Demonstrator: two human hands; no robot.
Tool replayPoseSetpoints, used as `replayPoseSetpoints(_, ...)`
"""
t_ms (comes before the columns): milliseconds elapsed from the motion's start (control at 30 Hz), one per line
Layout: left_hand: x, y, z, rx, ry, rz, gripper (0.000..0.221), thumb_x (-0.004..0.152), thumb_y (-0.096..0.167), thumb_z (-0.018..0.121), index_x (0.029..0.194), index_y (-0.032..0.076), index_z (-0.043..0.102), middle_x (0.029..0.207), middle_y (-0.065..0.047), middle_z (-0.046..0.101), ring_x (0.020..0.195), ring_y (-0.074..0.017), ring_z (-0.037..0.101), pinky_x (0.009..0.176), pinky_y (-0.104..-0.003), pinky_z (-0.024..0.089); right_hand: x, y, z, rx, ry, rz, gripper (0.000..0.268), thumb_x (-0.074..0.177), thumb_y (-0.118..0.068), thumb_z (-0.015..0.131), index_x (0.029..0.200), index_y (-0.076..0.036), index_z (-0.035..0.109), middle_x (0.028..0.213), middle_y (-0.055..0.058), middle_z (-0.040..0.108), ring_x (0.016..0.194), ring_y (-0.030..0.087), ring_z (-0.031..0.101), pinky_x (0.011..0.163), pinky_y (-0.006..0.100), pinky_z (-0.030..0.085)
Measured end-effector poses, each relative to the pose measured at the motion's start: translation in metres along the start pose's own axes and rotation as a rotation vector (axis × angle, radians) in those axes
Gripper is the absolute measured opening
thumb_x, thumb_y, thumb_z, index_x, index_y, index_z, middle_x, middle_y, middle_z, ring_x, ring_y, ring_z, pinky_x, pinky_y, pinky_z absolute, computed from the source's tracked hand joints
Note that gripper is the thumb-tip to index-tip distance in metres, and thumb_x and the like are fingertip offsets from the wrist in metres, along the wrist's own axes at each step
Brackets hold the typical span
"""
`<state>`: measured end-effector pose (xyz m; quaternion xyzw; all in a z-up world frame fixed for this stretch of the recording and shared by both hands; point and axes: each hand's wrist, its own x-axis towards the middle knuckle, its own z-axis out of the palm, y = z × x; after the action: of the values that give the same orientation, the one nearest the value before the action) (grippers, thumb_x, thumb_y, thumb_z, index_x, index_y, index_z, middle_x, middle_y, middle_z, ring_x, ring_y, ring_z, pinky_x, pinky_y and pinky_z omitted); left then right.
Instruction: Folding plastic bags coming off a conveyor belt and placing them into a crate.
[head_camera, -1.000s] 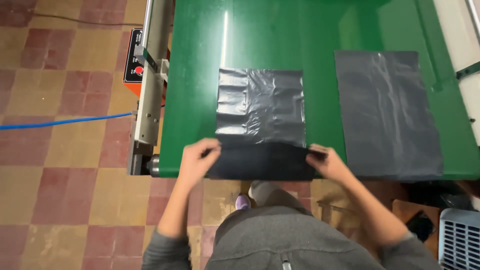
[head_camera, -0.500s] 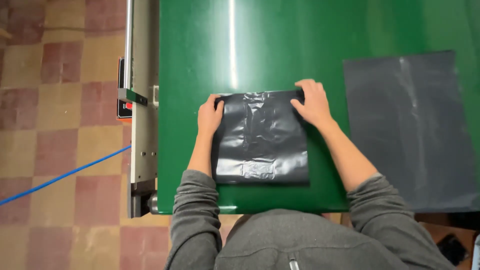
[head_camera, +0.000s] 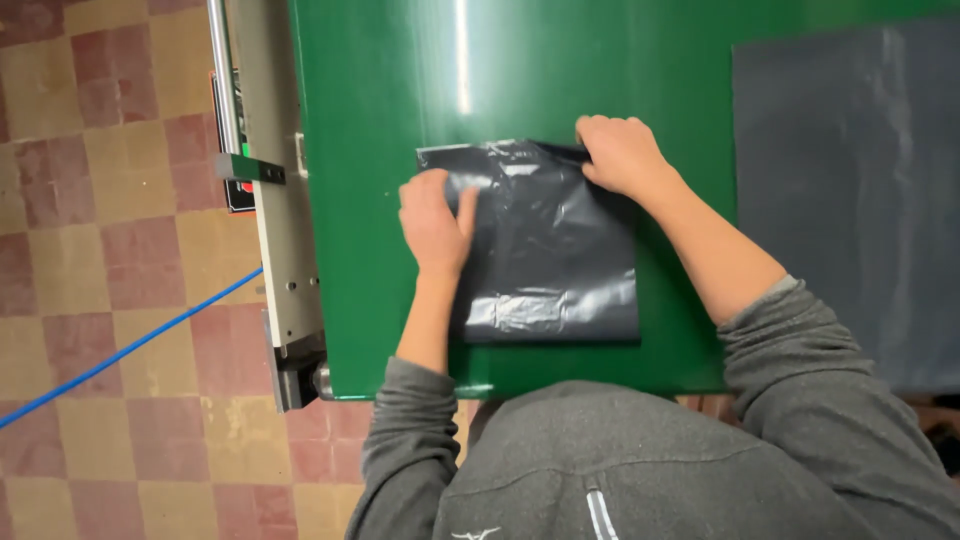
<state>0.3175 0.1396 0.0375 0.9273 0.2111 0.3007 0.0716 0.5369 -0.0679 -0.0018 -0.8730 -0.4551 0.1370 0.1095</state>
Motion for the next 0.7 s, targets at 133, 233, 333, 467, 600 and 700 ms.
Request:
replayPoseSetpoints(133, -0.041, -0.022, -0.002, -1.258, -0.704, -0.809, 0.072, 0.093, 0.064, 0.040, 0.132, 0.007, 0.060, 0.129, -0.015, 0.067, 0.117, -0.0303, 0.067, 0.099, -0.045, 0.052, -0.065, -0.049, -0.035, 0.111, 0.297, -0.086, 0.025, 0.081, -0.013, 0.075, 0.103, -0.009, 0.063, 0.099, 0.008, 0.065, 0.096, 0.031, 0.061, 0.084, 0.045, 0.043)
replayPoseSetpoints(233, -0.043, -0.040, -0.037, -1.687, -0.797, -1.169, 0.097, 0.087, 0.082, 0.014, 0.139, 0.011, 0.053, 0.142, -0.011, 0.062, 0.129, -0.0281, 0.061, 0.103, -0.046, 0.046, -0.131, -0.093, -0.052, 0.113, 0.474, -0.176, 0.026, 0.074, -0.009, 0.077, 0.095, -0.011, 0.063, 0.098, 0.007, 0.064, 0.098, 0.030, 0.062, 0.087, 0.044, 0.043)
replayPoseSetpoints(333, -0.073, -0.078, -0.031, -1.791, -0.703, -1.311, 0.106, 0.087, 0.085, 0.011, 0.146, 0.005, 0.048, 0.142, -0.015, 0.059, 0.128, -0.0321, 0.060, 0.105, -0.048, 0.047, -0.186, -0.123, -0.027, 0.129, 0.532, -0.223, 0.027, 0.069, -0.005, 0.077, 0.091, -0.011, 0.064, 0.101, 0.004, 0.067, 0.106, 0.027, 0.064, 0.092, 0.044, 0.044)
replayPoseSetpoints(467, -0.111, -0.097, -0.025, -1.751, -0.648, -1.014, 0.090, 0.098, 0.073, 0.041, 0.151, 0.001, 0.049, 0.151, -0.021, 0.053, 0.134, -0.0318, 0.055, 0.113, -0.045, 0.044, -0.225, -0.135, 0.022, 0.155, 0.551, -0.161, 0.022, 0.075, -0.002, 0.076, 0.092, -0.011, 0.067, 0.108, 0.001, 0.071, 0.119, 0.022, 0.066, 0.101, 0.043, 0.046)
replayPoseSetpoints(600, -0.140, -0.070, -0.070, -0.995, -0.383, -0.574, 0.074, 0.097, 0.050, 0.071, 0.148, 0.002, 0.046, 0.148, -0.016, 0.053, 0.134, -0.0304, 0.056, 0.112, -0.045, 0.045, -0.236, -0.139, 0.037, 0.144, 0.601, -0.121, 0.020, 0.076, -0.001, 0.075, 0.091, -0.010, 0.066, 0.108, 0.001, 0.072, 0.119, 0.022, 0.066, 0.103, 0.044, 0.046)
replayPoseSetpoints(700, -0.137, -0.034, -0.136, -0.465, -0.222, 0.097, 0.073, 0.072, 0.031, 0.086, 0.130, -0.001, 0.055, 0.137, -0.020, 0.055, 0.125, -0.0369, 0.051, 0.105, -0.046, 0.043, -0.245, -0.141, 0.041, 0.124, 0.605, -0.112, 0.020, 0.074, -0.002, 0.074, 0.090, -0.011, 0.066, 0.110, 0.002, 0.072, 0.121, 0.022, 0.066, 0.106, 0.046, 0.045)
